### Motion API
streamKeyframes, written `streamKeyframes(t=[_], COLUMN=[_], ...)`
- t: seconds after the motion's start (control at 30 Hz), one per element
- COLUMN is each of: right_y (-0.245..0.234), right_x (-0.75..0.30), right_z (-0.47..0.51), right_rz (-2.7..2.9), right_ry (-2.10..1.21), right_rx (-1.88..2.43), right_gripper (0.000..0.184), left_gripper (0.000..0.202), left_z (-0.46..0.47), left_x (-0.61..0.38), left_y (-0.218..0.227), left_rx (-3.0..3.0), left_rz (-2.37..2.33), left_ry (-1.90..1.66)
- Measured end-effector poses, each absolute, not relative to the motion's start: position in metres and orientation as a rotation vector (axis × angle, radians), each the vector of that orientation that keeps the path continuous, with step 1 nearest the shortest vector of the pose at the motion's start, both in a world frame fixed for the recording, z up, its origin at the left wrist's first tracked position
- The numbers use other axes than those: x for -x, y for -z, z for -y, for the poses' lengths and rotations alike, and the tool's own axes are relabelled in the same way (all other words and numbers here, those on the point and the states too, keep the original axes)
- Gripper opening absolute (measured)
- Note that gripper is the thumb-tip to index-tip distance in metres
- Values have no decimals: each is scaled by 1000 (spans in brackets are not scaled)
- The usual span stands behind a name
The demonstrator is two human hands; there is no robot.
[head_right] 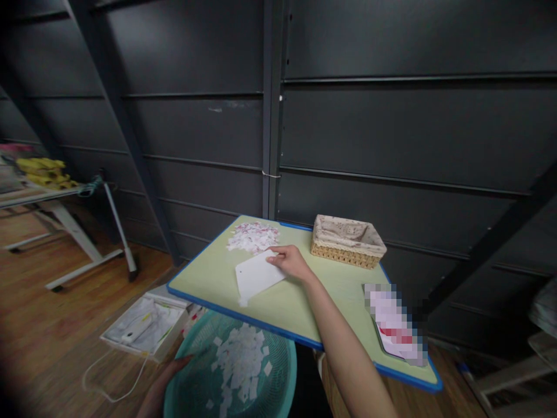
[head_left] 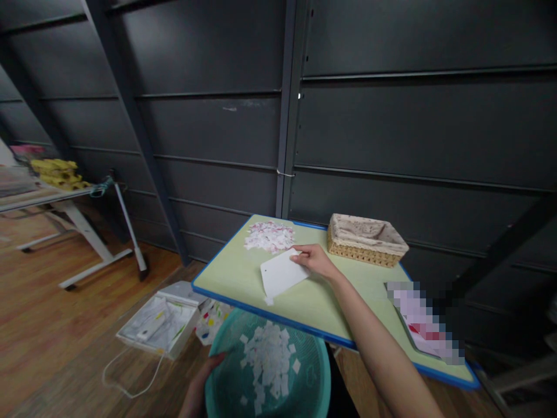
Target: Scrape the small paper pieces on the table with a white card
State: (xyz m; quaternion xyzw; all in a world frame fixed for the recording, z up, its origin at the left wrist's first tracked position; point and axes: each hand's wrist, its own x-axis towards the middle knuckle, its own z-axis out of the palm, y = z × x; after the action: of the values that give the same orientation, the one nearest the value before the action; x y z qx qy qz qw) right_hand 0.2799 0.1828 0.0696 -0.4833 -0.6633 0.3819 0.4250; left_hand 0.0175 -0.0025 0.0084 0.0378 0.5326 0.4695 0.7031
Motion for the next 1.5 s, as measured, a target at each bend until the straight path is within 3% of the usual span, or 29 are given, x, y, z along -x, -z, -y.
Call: streamKeyframes(t=[0.27, 0.57, 0.7, 0.87, 0.97, 1.5], right_y=[-72, -70, -68, -67, -64, -43], right_x=[-279, -267, -271, -290, -297, -281], right_z=[-177, -169, -179, -193, -197, -198], right_rz=[1643, 1631, 1337, 1237, 1326, 1585], right_ry=[-1199, -1516, -1196, -486, -244, -41], right_rx=[1136, 954, 1051, 1241, 1304, 1380], right_gripper=[58, 48, 53, 42, 40, 32], left_gripper=[60, 60, 60, 59, 58, 61], left_z=[2, 2, 2, 0, 0, 0], left_x=[-17, -16, -16, -21, -22, -16], left_y=[-9, -7, -7, -11, -10, 1], left_rx=[-52, -63, -108, -113, -131, -140], left_rz=[-1188, -1164, -1196, -1217, -1228, -1191], left_ry=[-1068, -1051, -1052, -1075, -1101, -1054])
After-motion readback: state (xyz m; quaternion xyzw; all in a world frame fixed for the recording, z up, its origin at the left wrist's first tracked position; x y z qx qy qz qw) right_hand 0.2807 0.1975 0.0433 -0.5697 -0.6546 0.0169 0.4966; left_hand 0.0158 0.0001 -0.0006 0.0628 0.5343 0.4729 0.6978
